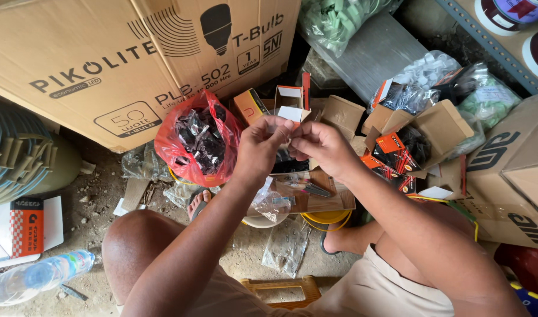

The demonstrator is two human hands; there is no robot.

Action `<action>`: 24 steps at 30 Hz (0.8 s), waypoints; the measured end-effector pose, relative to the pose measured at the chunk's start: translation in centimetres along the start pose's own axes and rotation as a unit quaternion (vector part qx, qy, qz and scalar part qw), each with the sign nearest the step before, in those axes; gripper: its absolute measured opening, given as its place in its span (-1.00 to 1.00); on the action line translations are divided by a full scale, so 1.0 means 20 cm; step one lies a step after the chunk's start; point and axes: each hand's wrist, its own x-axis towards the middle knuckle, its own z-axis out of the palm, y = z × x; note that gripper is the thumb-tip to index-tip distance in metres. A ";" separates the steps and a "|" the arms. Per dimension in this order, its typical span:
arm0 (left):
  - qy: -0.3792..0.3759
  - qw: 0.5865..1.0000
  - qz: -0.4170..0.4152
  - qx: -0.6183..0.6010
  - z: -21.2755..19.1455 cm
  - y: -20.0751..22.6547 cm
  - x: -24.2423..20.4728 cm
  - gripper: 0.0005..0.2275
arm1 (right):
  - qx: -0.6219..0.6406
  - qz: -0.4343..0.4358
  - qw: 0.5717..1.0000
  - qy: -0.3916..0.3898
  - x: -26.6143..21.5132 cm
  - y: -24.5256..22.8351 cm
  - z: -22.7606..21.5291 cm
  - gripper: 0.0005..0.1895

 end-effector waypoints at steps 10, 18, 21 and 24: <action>0.030 0.997 0.054 0.036 -0.03 -0.03 0.05 -0.89 | -0.061 -0.031 0.997 -0.024 -0.01 -0.05 -0.01 -0.87; 0.045 0.997 0.049 0.048 -0.02 -0.01 0.02 -0.88 | -0.112 -0.042 0.992 -0.034 -0.04 -0.12 0.04 -0.89; 0.035 0.996 0.052 0.071 -0.05 -0.01 0.04 -0.87 | -0.201 -0.070 0.975 -0.057 -0.04 -0.20 0.00 -0.86; 0.017 0.994 0.056 0.089 -0.06 0.04 0.04 -0.88 | -0.283 -0.081 0.954 -0.056 -0.05 -0.30 -0.07 -0.85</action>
